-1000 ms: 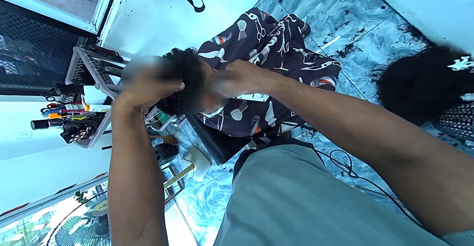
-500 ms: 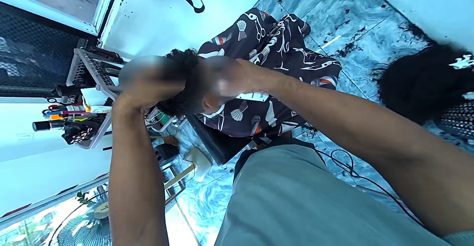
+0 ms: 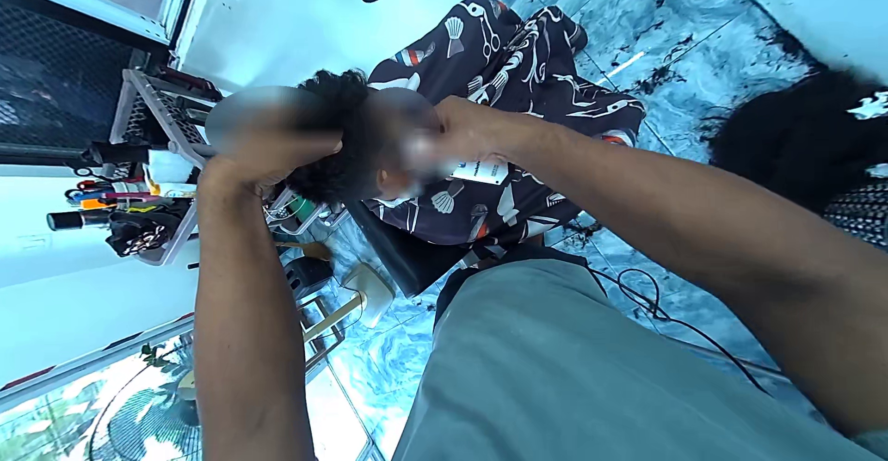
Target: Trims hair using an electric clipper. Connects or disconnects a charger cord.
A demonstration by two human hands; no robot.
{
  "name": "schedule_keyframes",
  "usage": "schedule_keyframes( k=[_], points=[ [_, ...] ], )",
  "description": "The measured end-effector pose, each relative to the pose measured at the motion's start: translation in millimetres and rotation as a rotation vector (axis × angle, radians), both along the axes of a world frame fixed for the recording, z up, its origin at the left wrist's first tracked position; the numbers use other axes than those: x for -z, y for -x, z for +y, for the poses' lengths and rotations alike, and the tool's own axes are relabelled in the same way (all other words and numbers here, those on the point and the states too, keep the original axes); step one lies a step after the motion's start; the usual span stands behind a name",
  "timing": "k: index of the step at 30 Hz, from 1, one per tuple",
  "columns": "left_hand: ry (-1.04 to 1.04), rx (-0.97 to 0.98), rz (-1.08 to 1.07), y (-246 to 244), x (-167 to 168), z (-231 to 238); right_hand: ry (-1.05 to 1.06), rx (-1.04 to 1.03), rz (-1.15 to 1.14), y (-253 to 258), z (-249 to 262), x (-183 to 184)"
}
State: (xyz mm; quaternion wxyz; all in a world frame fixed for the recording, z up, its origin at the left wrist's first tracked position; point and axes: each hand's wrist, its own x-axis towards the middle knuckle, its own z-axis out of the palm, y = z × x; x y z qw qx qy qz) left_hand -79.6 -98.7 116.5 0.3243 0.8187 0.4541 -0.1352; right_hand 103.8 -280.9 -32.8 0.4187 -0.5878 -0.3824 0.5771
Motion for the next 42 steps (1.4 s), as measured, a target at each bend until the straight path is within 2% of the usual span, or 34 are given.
schedule_keyframes(
  k=[4, 8, 15, 23, 26, 30, 42],
  points=[
    [-0.003, -0.005, -0.011, 0.5, 1.3, 0.8, 0.064, -0.029, 0.013, 9.5, -11.6, 12.5],
    [0.005, -0.005, -0.012, -0.5, 0.9, 1.1, 0.089, -0.094, -0.239, 10.4, -5.8, 4.6],
    [0.003, -0.014, -0.009, 0.4, 1.4, 2.6, 0.036, -0.100, -0.443, 10.7, 2.8, -5.7],
    [0.000, -0.014, -0.007, 0.0, 1.7, 3.0, -0.041, -0.074, -0.380, 4.8, 4.7, -9.9],
    [0.001, -0.015, -0.002, -0.7, 1.3, 2.8, -0.029, -0.079, -0.425, 6.9, 5.4, -8.7],
    [0.006, -0.012, -0.019, 0.1, 1.7, 4.0, -0.074, -0.032, -0.342, 7.0, 4.8, -6.0],
    [0.008, -0.008, -0.021, -0.1, 1.2, 4.3, -0.036, -0.059, -0.429, 9.8, 4.8, -7.8]
  ],
)
